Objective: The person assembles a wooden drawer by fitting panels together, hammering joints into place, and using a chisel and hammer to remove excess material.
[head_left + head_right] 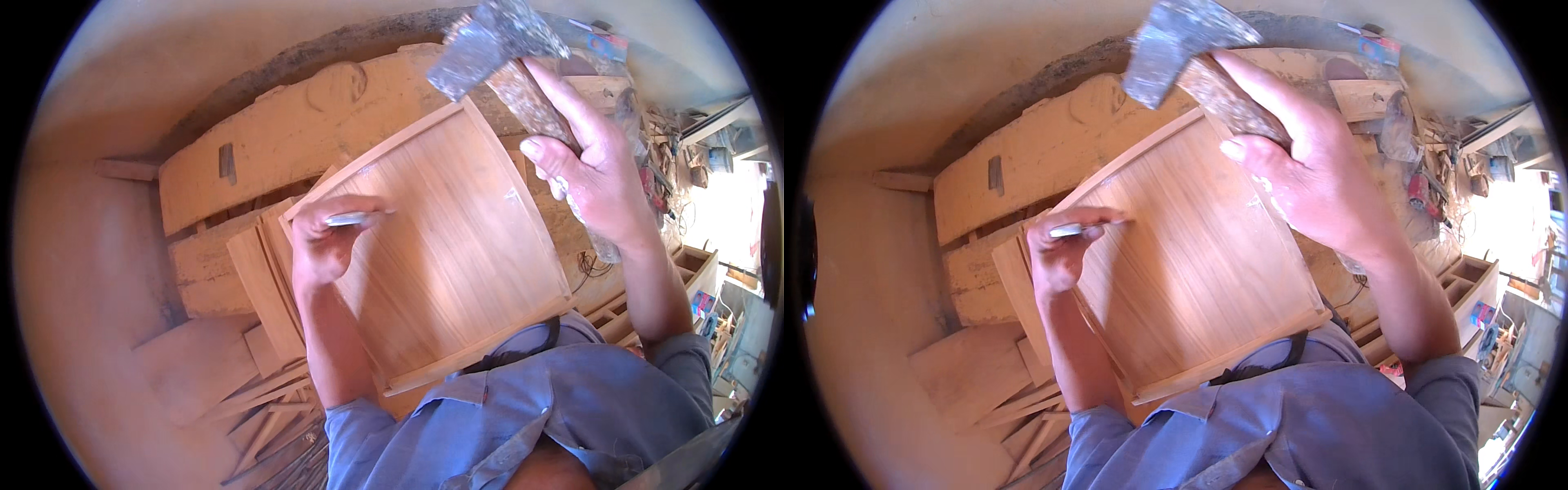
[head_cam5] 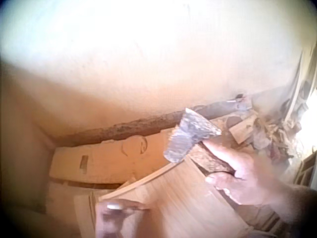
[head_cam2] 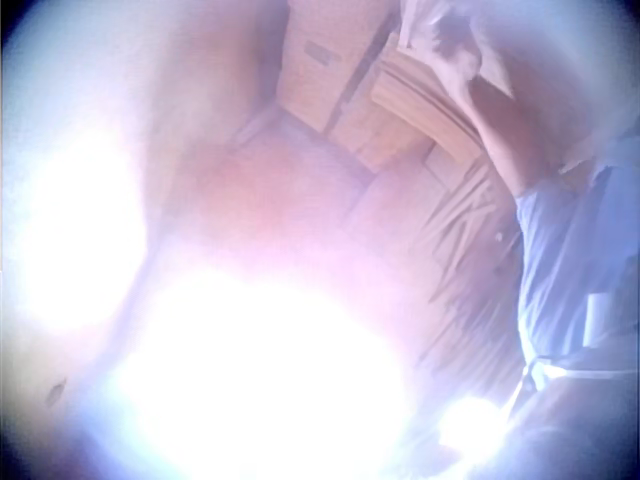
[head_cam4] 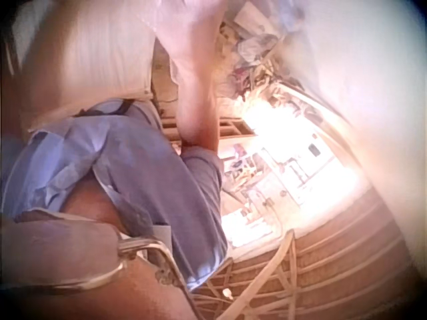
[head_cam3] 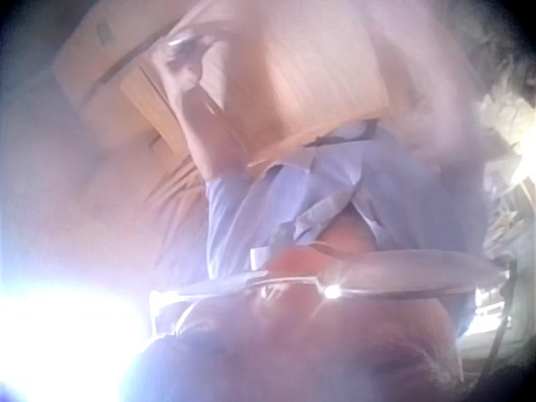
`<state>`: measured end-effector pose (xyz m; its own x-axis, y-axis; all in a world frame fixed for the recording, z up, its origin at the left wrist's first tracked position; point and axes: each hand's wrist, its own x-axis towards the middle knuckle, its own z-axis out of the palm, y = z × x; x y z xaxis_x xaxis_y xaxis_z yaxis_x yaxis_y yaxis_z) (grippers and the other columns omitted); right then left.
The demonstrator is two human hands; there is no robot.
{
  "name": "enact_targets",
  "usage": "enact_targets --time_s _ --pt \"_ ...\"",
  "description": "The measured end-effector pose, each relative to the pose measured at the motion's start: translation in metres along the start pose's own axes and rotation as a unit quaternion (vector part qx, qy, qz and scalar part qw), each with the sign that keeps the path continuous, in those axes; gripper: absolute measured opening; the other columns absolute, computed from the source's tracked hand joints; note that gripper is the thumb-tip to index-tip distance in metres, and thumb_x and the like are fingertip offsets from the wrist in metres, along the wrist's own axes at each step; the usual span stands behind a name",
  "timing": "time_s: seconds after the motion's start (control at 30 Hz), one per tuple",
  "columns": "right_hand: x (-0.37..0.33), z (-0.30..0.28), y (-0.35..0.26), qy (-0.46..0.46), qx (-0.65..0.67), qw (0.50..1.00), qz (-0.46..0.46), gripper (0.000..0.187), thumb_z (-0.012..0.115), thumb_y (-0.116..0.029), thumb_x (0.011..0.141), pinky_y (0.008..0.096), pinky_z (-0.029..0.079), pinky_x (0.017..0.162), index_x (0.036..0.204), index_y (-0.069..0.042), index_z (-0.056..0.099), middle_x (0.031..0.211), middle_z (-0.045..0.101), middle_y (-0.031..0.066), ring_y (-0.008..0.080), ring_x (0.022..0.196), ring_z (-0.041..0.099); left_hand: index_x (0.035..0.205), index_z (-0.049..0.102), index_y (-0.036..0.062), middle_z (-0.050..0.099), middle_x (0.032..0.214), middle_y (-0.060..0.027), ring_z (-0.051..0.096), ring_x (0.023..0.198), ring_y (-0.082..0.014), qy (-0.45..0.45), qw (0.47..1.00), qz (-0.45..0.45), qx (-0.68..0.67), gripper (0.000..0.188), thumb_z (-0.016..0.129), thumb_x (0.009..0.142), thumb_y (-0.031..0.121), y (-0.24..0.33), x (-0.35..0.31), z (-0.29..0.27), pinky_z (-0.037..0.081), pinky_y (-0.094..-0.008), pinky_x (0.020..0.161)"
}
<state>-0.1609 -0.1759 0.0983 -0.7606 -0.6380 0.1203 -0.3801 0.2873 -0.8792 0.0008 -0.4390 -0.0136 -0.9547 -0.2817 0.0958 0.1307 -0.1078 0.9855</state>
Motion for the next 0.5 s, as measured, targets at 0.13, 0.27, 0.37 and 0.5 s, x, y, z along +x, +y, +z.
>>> enact_targets --time_s 0.13,0.27,0.37,0.5 --pt "-0.012 -0.005 0.011 -0.017 0.063 0.99 0.122 0.062 0.065 -0.012 0.096 0.0225 0.047 0.067 0.153 -0.006 0.041 0.113 0.065 0.0058 0.0068 0.076 0.055 0.101 0.072 -0.0035 0.075 0.099 -0.019 0.072 0.093 -0.0323 0.15 0.982 0.109 -0.028 0.012 0.069 0.09 -0.003 -0.002 -0.013 -0.028 0.059 -0.0474 0.088" --pt "-0.02 -0.005 0.011 -0.028 0.032 0.988 0.146 0.06 0.065 -0.005 0.093 0.0285 0.051 0.091 0.15 -0.005 0.045 0.131 0.065 0.0158 0.0146 0.103 0.063 0.105 0.072 -0.0039 0.075 0.101 -0.0193 0.072 0.097 -0.0297 0.185 0.974 0.128 -0.003 0.016 0.071 0.089 -0.003 0.003 -0.007 -0.034 0.058 -0.0449 0.091" --pt "-0.025 0.001 0.019 -0.024 0.012 0.995 0.093 0.061 0.066 -0.005 0.093 0.029 0.05 0.093 0.15 -0.005 0.045 0.131 0.065 0.0172 0.0154 0.104 0.063 0.107 0.072 -0.0034 0.075 0.102 -0.0186 0.072 0.098 -0.0281 0.149 0.982 0.111 0.031 0.018 0.07 0.09 -0.006 -0.001 0.006 -0.016 0.058 -0.0425 0.091" --pt "-0.028 0.003 0.015 -0.039 -0.014 0.996 0.076 0.06 0.066 -0.004 0.092 0.0312 0.051 0.093 0.149 -0.006 0.046 0.127 0.066 0.0221 0.0174 0.106 0.066 0.107 0.069 -0.0056 0.074 0.107 -0.0163 0.07 0.1 -0.0207 0.108 0.988 0.09 0.067 0.018 0.063 0.092 -0.012 -0.007 0.032 -0.001 0.056 -0.035 0.092"
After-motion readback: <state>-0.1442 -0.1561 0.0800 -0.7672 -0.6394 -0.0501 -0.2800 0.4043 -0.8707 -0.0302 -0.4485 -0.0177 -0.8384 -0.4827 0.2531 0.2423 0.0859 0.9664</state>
